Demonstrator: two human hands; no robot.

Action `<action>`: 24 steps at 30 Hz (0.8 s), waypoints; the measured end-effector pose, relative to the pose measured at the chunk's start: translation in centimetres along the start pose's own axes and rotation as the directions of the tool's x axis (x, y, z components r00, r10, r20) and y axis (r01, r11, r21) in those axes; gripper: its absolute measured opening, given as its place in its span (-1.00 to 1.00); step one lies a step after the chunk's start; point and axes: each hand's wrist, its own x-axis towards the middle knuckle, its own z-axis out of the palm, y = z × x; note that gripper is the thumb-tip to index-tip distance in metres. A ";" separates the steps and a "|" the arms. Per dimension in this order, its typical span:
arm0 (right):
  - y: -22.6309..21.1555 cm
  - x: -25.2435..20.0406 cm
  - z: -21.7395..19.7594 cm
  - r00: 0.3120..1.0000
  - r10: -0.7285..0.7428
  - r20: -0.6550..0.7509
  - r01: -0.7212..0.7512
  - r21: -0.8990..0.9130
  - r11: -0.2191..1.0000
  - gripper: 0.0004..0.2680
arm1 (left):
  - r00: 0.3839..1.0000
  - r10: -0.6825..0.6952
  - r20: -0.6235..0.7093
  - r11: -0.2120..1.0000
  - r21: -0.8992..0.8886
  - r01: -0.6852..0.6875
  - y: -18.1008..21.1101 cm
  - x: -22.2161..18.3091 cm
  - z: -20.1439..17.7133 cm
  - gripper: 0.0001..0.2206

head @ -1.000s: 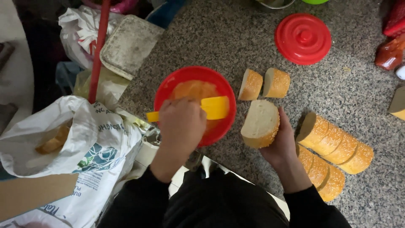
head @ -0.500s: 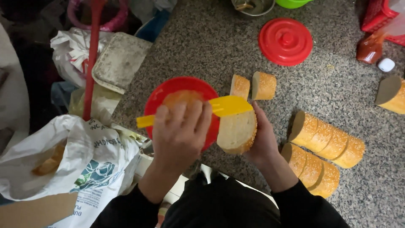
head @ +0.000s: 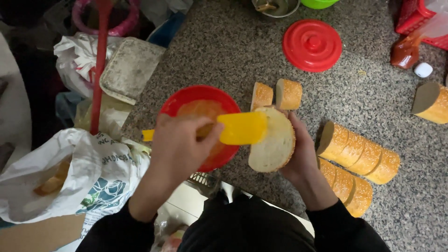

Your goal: Spreading a butter or sauce mixture onto slices of bread using a spatula in a bakery production area.

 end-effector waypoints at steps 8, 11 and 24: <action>0.7 0.7 -2.1 0.999 -0.020 0.032 0.020 -0.002 1.000 -0.56 | 0.996 0.069 -0.051 0.994 -0.076 -0.073 1.3 0.4 2.0 -0.64; 1.0 0.5 -3.0 1.000 -0.006 -0.002 0.006 0.013 1.000 -0.55 | 0.999 -0.026 -0.023 0.999 0.020 0.027 -0.7 1.1 1.7 -0.63; 0.4 0.3 -2.8 1.000 0.010 -0.030 -0.008 0.051 0.999 -0.55 | 0.999 -0.049 0.011 0.994 -0.097 0.049 1.9 -0.7 1.9 -0.55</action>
